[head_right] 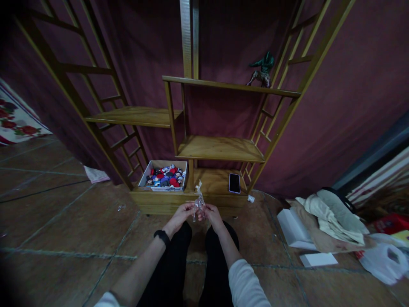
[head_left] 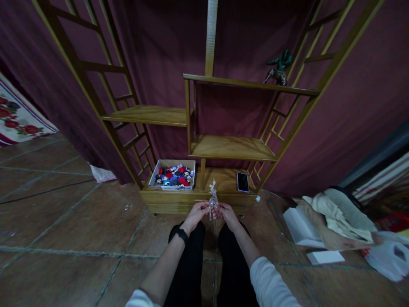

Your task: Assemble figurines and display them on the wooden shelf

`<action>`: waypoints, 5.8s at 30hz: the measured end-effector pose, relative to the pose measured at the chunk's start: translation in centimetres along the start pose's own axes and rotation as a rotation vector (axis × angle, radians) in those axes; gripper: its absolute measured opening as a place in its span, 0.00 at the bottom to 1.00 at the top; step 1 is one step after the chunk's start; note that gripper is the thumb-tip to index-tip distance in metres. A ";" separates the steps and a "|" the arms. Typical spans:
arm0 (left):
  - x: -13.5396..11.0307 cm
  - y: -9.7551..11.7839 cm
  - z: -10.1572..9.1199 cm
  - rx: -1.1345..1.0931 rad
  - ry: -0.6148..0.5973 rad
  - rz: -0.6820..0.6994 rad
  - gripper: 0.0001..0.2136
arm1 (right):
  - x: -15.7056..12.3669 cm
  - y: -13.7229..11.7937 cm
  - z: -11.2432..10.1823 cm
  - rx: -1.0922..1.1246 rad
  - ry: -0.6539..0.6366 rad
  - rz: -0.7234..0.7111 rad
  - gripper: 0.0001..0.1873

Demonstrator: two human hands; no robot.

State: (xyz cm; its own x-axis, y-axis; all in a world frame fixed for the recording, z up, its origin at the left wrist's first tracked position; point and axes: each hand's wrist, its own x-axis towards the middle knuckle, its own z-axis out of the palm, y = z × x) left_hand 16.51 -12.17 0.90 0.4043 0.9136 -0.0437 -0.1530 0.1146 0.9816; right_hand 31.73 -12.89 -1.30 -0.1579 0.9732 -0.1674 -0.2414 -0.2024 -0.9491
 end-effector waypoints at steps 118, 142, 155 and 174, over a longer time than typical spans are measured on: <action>-2.9 -0.4 3.2 1.590 0.106 0.185 0.17 | 0.1 1.9 -0.9 -0.854 0.345 -0.224 0.09; -1.6 -0.4 1.4 1.159 0.442 0.111 0.16 | -1.2 1.0 0.5 -0.696 0.251 -0.272 0.15; -1.6 0.2 1.7 1.200 0.485 -0.045 0.16 | -1.8 0.7 0.4 -0.643 0.191 -0.299 0.15; -1.9 0.7 2.0 1.424 0.293 -0.002 0.14 | -0.4 0.8 -1.1 -0.571 0.077 -0.140 0.07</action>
State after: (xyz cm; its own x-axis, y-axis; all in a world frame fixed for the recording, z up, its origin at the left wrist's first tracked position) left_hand 17.46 -14.57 2.04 0.1818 0.9792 0.0900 0.9247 -0.2013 0.3231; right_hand 32.62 -13.31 -2.27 -0.0867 0.9958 -0.0284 0.3015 -0.0010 -0.9535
